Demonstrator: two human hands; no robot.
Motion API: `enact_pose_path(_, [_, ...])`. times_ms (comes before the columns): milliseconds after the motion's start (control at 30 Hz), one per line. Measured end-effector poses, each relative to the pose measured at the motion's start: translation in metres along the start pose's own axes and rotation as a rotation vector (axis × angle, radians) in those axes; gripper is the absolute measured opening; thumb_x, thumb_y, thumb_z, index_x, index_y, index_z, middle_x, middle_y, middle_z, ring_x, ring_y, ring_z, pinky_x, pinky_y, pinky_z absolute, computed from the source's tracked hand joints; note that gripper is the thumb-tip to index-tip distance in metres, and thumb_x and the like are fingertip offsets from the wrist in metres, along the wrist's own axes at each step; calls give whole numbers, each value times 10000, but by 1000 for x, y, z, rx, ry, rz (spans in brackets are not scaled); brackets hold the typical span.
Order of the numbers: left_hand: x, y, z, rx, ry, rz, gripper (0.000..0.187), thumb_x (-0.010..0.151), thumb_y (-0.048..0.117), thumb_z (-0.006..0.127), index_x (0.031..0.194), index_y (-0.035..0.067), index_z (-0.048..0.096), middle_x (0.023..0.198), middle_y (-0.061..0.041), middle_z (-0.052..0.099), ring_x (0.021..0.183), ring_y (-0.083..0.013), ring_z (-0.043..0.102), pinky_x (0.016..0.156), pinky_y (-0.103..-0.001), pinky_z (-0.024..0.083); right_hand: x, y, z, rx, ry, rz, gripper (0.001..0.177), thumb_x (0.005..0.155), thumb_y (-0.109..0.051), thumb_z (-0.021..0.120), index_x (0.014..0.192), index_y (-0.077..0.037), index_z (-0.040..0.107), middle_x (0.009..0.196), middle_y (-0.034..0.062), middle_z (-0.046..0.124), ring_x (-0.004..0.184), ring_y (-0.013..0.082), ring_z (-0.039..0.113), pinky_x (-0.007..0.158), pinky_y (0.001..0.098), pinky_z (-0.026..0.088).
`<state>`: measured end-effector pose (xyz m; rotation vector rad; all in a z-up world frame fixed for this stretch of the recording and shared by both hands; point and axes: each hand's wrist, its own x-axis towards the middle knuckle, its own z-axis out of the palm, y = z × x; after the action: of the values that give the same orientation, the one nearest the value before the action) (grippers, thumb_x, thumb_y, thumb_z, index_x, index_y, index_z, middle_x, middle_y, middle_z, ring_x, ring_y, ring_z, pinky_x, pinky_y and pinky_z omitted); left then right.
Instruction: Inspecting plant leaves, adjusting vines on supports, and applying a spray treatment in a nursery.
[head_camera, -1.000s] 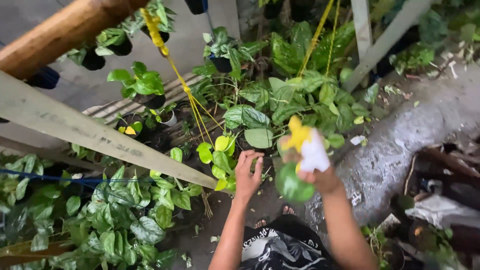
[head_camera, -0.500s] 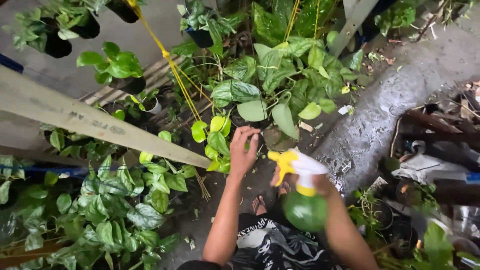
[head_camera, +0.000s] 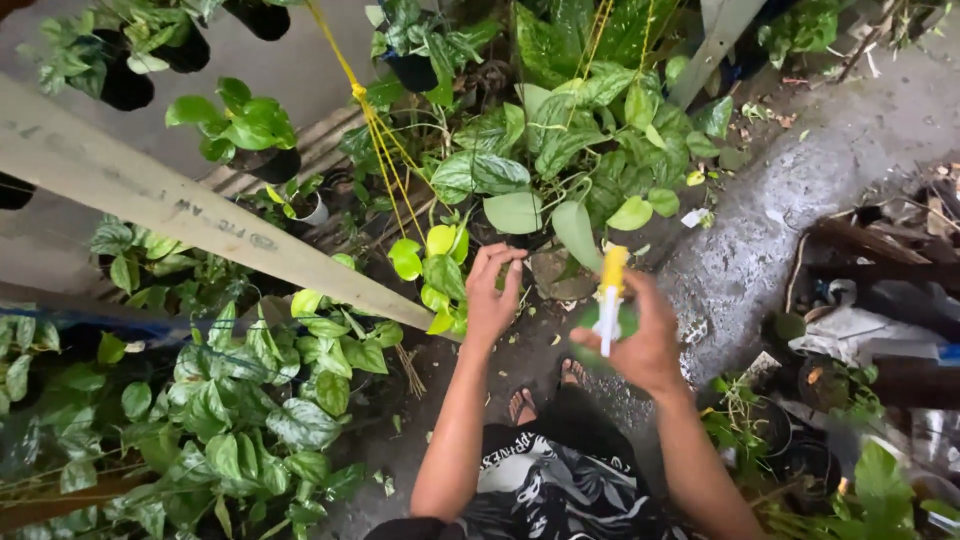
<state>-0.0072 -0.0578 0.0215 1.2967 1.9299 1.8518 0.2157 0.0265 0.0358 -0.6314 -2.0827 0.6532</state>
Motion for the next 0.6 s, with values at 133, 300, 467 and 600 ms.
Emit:
enact_pose_path(133, [4,-11,0,-16,-4,3,155,1022,58,589,1082,46,731,1007,-118,638,1026,-323,688,872,-438,572,6,-13,20,1029,-496,143,647,818,-433,794,1198,67,639,1038,219,728,1035,357,700,919,489,540])
enact_pose_path(300, [5,-13,-2,-16,-13,1,154,1015,45,594,1080,42,733,996,-127,638,1025,-338,684,884,-453,562,9,-17,47,1987,-672,205,1093,668,-863,720,1198,83,589,1051,275,641,1009,473,651,866,490,557])
enact_pose_path(467, [3,-16,-4,-20,-18,-6,143,1001,33,611,1074,39,733,1001,-131,646,1041,-340,685,897,-470,558,4,41,65,989,-112,448,494,808,-346,823,989,98,701,726,233,732,665,289,763,556,378,619])
enact_pose_path(600, [7,-10,-7,-13,-12,-3,153,1012,44,600,1080,46,737,1002,-118,650,1043,-331,687,889,-460,560,15,29,35,377,-7,382,579,693,-376,963,1034,10,698,798,170,730,755,300,730,706,398,585])
